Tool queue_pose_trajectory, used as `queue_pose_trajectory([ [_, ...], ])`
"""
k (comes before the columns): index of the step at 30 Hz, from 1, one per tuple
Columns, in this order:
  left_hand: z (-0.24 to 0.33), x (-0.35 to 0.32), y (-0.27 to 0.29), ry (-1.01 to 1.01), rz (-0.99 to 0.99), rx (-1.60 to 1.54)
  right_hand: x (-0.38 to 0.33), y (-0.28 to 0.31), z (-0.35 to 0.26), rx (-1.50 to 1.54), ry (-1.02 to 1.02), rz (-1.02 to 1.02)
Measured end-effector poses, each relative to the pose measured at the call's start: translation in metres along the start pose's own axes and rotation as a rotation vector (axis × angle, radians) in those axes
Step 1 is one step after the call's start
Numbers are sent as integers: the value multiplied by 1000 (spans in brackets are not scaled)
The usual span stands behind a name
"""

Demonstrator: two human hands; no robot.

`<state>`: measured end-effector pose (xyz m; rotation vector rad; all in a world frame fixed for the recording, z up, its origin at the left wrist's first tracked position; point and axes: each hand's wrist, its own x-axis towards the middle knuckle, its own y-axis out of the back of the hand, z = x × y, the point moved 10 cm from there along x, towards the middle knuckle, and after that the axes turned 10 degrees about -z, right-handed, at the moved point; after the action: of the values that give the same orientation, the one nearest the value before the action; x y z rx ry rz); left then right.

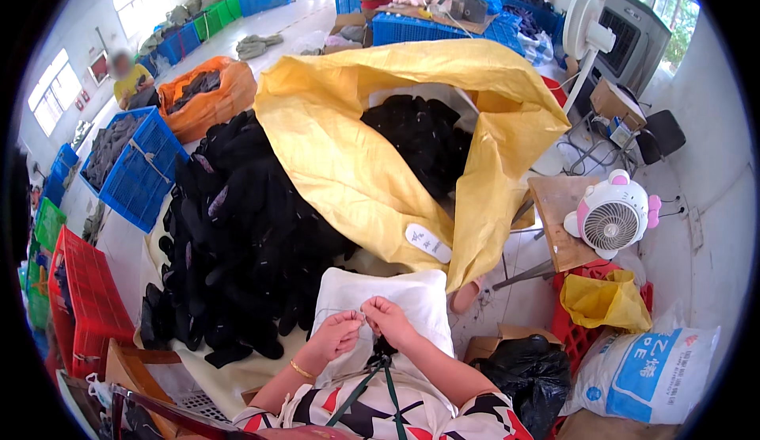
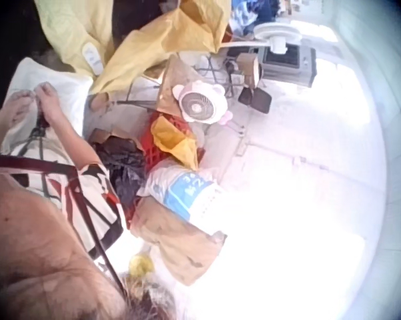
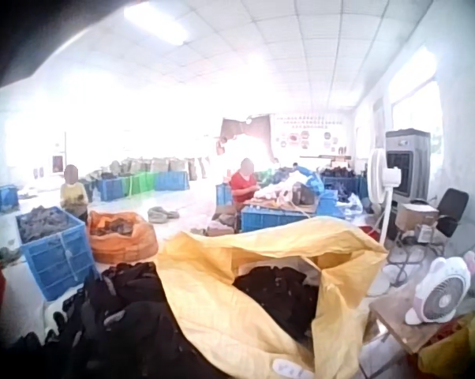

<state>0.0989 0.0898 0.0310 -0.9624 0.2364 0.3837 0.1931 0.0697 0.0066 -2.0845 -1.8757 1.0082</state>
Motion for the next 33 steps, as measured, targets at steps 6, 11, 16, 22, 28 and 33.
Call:
queue_pose_trajectory([
  [6, -4, -8, -9, 68, -25, -123, 2, 3, -20, -310, 130, 33],
  [11, 0, -17, -4, 87, 4, 79, -1, 29, -38, -609, 55, 252],
  [16, 6, -28, 15, 22, -14, -57, -3, 32, -72, -308, 252, 143],
  [22, 20, -41, 77, -80, 228, 12, -4, 28, -65, -384, 165, 106],
  [28, 40, -16, 51, -281, 357, 152, 1, -8, -50, -672, 101, 3],
  [33, 1, 3, 36, -98, 66, -81, 5, -22, -48, -742, 96, -31],
])
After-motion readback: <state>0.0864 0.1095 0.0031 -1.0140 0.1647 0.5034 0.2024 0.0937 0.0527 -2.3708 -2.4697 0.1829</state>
